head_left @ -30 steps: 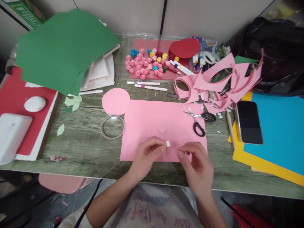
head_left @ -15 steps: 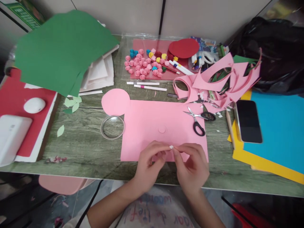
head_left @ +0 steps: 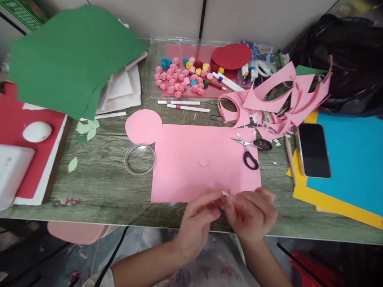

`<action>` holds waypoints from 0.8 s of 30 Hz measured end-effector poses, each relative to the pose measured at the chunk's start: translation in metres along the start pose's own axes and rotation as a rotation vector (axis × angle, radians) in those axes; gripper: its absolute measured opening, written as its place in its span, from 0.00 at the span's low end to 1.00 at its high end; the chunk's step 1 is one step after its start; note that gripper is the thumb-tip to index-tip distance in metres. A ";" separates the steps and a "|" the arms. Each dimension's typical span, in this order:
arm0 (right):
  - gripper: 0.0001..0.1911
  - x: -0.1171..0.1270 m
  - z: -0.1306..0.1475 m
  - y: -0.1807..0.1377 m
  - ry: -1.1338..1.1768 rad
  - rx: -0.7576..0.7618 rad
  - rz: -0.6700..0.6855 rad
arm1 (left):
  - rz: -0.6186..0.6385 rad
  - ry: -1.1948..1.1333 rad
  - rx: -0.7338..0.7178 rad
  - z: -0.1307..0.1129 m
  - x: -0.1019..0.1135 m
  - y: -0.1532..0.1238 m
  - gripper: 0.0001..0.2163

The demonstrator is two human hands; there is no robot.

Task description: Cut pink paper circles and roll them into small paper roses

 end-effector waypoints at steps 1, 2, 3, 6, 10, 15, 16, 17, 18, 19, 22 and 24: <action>0.07 0.000 0.000 0.001 0.002 0.019 0.020 | 0.001 -0.026 0.065 0.005 0.000 0.000 0.20; 0.07 -0.001 -0.001 0.002 0.011 0.036 0.048 | 0.014 -0.028 0.116 0.008 -0.001 -0.001 0.22; 0.06 -0.003 -0.003 0.005 0.025 0.045 0.077 | 0.043 0.003 0.142 0.008 -0.002 -0.001 0.24; 0.05 -0.013 -0.025 0.023 0.100 -0.060 0.162 | 0.183 0.386 -0.015 -0.019 -0.003 0.002 0.23; 0.05 -0.073 -0.058 0.039 0.286 -0.299 0.662 | 0.167 1.340 -0.478 -0.064 -0.002 0.007 0.22; 0.07 -0.117 -0.065 0.048 0.213 -0.255 0.908 | 0.063 1.949 -0.645 -0.063 0.004 0.025 0.20; 0.07 -0.123 -0.064 0.048 0.203 -0.237 0.928 | 0.069 1.987 -0.652 -0.060 0.004 0.027 0.20; 0.08 -0.128 -0.062 0.047 0.198 -0.225 0.946 | 0.073 2.012 -0.654 -0.058 0.004 0.028 0.19; 0.08 -0.132 -0.062 0.045 0.195 -0.221 0.962 | 0.073 2.026 -0.654 -0.056 0.003 0.029 0.19; 0.08 -0.135 -0.061 0.044 0.193 -0.222 0.974 | 0.069 2.033 -0.655 -0.056 0.003 0.029 0.19; 0.07 -0.138 -0.060 0.044 0.191 -0.220 0.978 | 0.061 2.036 -0.669 -0.057 0.002 0.028 0.18; 0.08 -0.138 -0.060 0.045 0.177 -0.209 0.989 | 0.059 2.037 -0.681 -0.058 0.002 0.027 0.18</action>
Point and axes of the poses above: each hand's wrist, its own y-axis towards the middle knuckle, its own x-axis out of the back of the hand, z = x × y, the point moved 10 cm from there along y, towards the middle knuckle, and after that the axes turned 1 degree about -x, right-handed, at the moved point
